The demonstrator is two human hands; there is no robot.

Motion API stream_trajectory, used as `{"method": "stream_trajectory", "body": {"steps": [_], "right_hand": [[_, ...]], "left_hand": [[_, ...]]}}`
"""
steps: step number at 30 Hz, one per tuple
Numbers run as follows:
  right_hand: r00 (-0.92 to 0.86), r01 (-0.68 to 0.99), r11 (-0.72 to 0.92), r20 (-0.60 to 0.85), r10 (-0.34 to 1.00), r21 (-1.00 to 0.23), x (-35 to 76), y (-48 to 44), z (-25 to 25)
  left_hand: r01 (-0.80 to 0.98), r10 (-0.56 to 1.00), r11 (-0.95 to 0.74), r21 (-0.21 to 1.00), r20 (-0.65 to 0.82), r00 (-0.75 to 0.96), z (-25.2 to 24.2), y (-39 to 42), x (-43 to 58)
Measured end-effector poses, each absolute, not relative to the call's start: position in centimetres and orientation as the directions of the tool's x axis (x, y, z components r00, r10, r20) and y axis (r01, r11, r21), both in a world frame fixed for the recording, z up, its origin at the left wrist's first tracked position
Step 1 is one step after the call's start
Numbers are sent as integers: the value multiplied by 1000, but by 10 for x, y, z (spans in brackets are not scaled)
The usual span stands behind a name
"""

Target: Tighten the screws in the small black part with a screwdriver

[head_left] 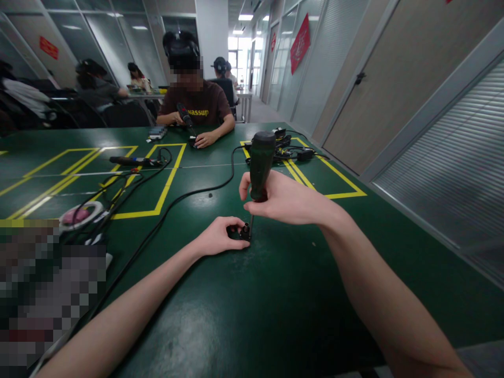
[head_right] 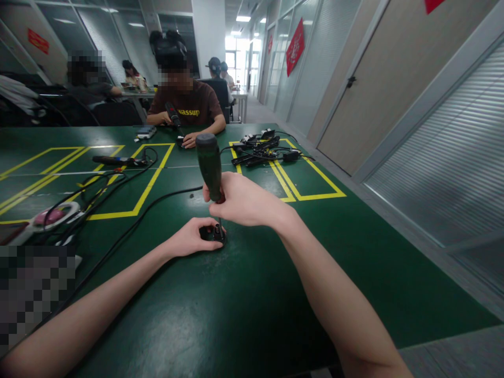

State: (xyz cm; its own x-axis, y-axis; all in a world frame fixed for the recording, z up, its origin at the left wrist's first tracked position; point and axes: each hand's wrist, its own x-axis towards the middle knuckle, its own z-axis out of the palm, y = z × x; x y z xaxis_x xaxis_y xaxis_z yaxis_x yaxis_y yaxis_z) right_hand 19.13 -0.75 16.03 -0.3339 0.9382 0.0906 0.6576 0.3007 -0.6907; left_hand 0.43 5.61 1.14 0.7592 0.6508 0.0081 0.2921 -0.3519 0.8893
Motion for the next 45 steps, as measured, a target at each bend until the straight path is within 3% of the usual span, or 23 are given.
{"method": "stream_trajectory", "body": {"steps": [45], "right_hand": [[-319, 641, 294, 103, 942, -709, 192, -6, 157]], "left_hand": [[286, 651, -356, 890, 17, 759, 10, 56, 5]]}}
